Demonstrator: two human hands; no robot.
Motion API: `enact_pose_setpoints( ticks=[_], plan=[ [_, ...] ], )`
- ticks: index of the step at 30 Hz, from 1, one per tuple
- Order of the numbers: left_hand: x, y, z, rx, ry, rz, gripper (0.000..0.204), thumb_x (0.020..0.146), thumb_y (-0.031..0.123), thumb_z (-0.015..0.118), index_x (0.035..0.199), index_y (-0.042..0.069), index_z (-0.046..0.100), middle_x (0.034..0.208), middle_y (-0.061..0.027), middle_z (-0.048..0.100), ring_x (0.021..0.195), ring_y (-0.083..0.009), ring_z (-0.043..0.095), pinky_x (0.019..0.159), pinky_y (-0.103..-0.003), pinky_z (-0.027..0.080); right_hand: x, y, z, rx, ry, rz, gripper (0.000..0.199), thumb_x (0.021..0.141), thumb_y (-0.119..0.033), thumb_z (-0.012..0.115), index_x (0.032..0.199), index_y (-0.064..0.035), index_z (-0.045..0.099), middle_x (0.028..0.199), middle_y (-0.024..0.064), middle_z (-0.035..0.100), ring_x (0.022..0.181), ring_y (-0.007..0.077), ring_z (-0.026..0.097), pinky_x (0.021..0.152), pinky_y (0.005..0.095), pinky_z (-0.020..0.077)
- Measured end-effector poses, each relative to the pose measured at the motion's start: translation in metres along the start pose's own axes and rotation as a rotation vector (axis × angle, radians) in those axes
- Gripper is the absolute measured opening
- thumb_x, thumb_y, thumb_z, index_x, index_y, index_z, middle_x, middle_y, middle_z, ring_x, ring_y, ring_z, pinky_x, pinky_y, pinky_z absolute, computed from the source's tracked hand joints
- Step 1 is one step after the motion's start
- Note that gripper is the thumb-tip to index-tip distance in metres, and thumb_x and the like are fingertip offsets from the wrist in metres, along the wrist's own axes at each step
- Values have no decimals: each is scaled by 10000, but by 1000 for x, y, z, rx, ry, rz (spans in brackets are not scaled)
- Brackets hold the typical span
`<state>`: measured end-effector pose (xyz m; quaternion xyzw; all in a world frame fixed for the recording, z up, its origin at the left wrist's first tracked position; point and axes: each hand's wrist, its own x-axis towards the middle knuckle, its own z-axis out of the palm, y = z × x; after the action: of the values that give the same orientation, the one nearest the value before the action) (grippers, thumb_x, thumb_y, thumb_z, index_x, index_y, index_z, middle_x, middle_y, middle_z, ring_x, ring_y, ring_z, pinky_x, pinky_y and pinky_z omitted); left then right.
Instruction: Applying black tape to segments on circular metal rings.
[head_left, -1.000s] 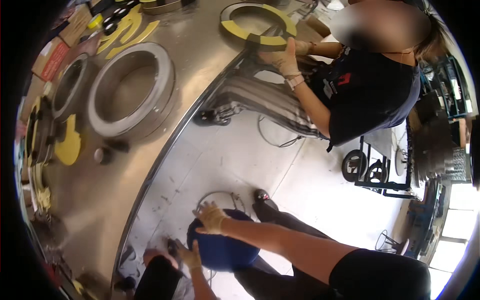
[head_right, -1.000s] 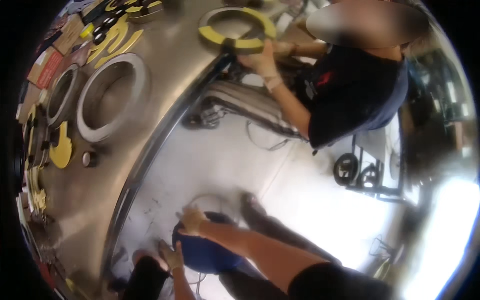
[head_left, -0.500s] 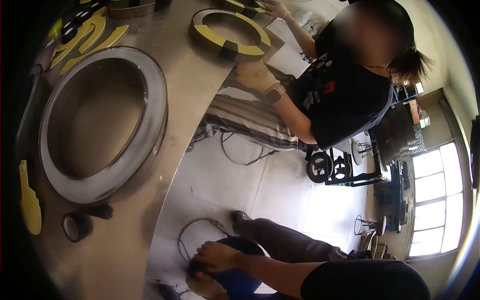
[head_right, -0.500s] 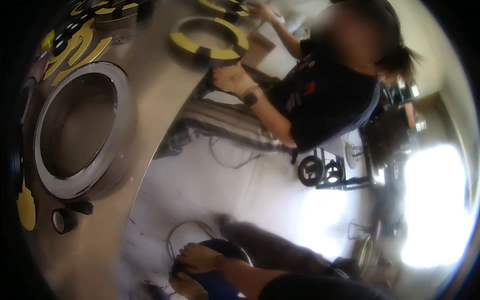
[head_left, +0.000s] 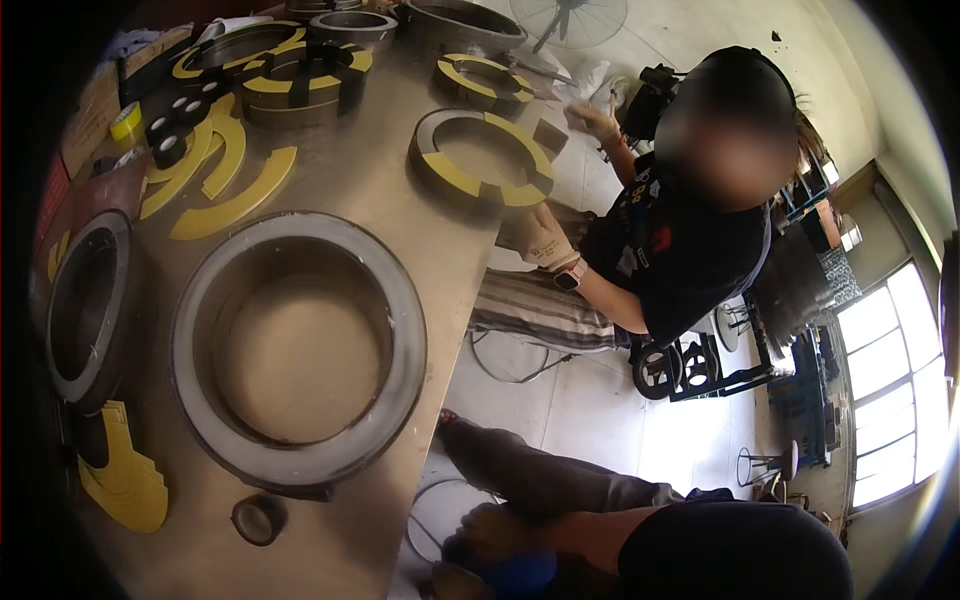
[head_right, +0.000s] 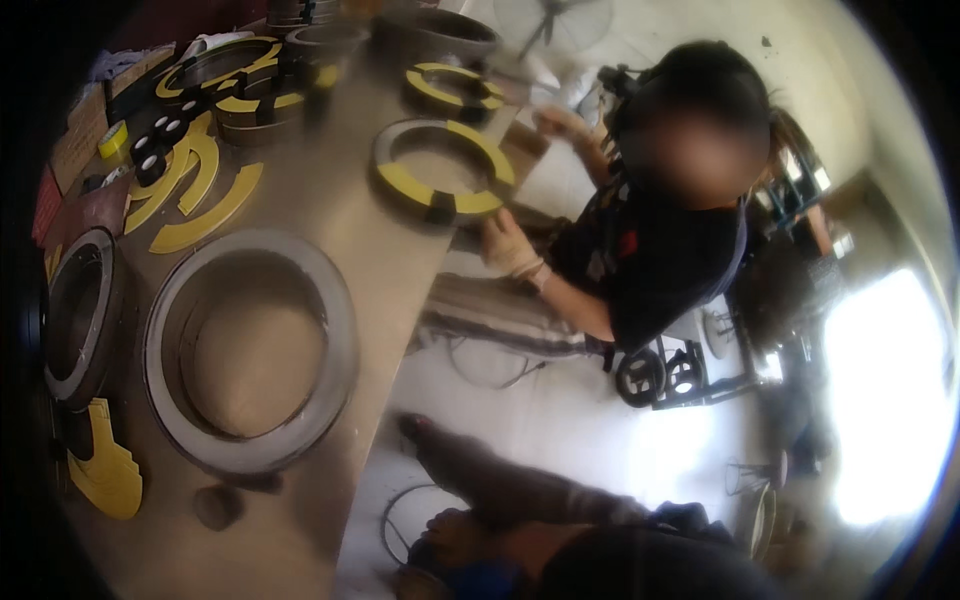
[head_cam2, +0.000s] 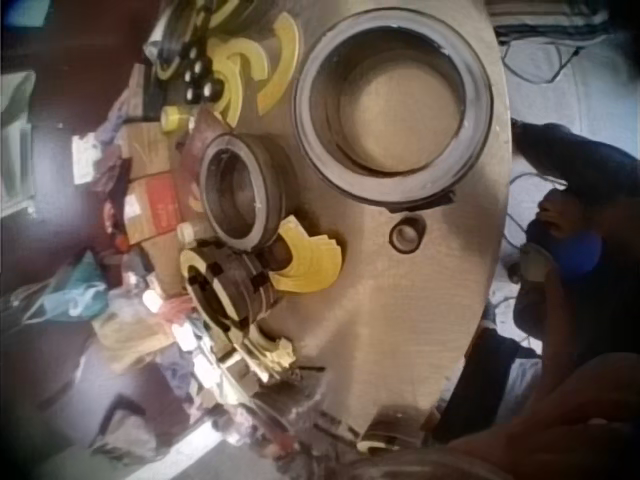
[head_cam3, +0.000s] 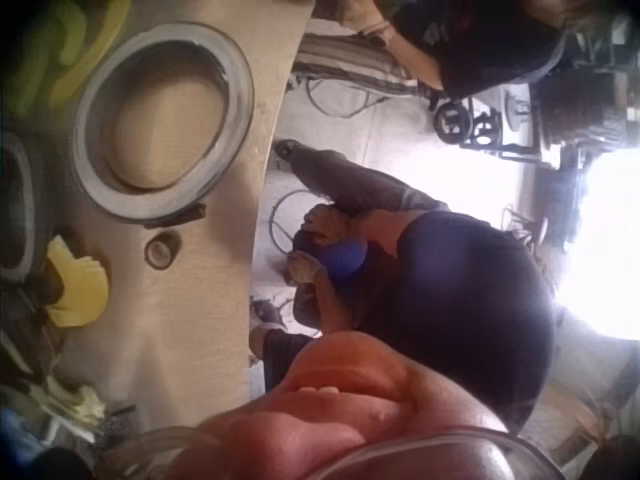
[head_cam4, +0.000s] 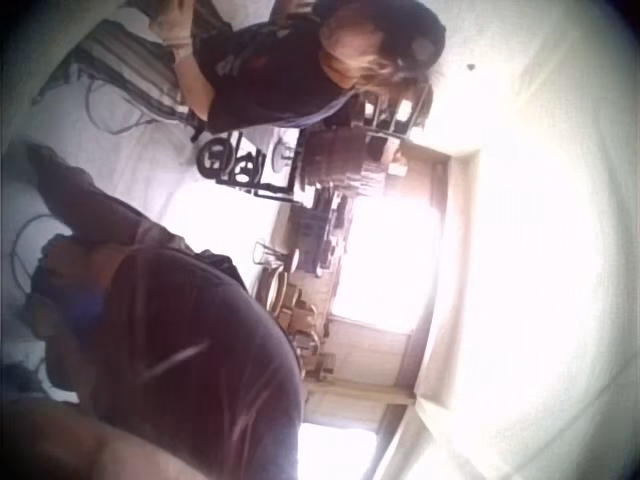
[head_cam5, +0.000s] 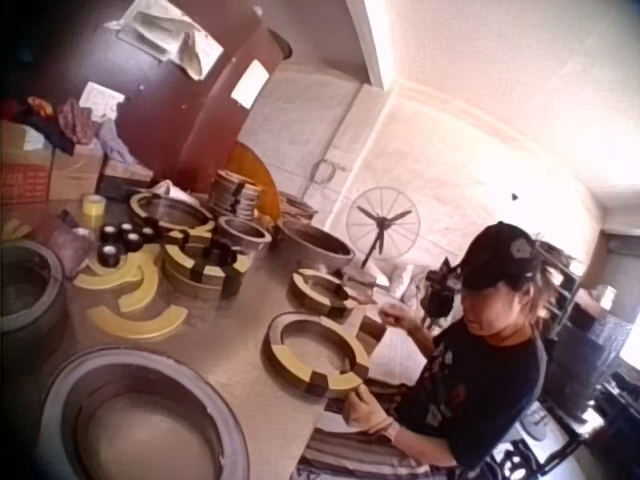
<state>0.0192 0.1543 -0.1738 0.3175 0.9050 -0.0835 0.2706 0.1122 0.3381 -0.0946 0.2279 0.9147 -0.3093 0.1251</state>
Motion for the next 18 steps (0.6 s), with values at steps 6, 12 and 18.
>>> enact_pose_setpoints(
  ticks=[6,12,18],
  plan=[
    [26,31,-9,-73,-81,-15,363,1007,299,514,1211,29,645,1047,-193,698,937,-359,680,817,-469,559,29,-13,-9,-22,-235,152,499,797,-337,717,1206,-57,658,1098,175,670,962,340,659,904,465,521],
    [42,53,-6,-64,-106,4,315,977,285,546,1156,56,668,1059,-187,698,966,-368,672,839,-480,553,73,-39,39,-35,-367,36,419,831,-336,683,1168,-87,697,1107,149,693,994,316,672,876,477,528],
    [72,62,-19,-55,-98,92,267,948,270,578,1101,83,690,1071,-180,697,995,-378,664,862,-491,547,110,4,39,-192,-415,-41,353,866,-335,650,1130,-117,735,1116,123,716,1027,292,685,847,489,536]
  ],
)
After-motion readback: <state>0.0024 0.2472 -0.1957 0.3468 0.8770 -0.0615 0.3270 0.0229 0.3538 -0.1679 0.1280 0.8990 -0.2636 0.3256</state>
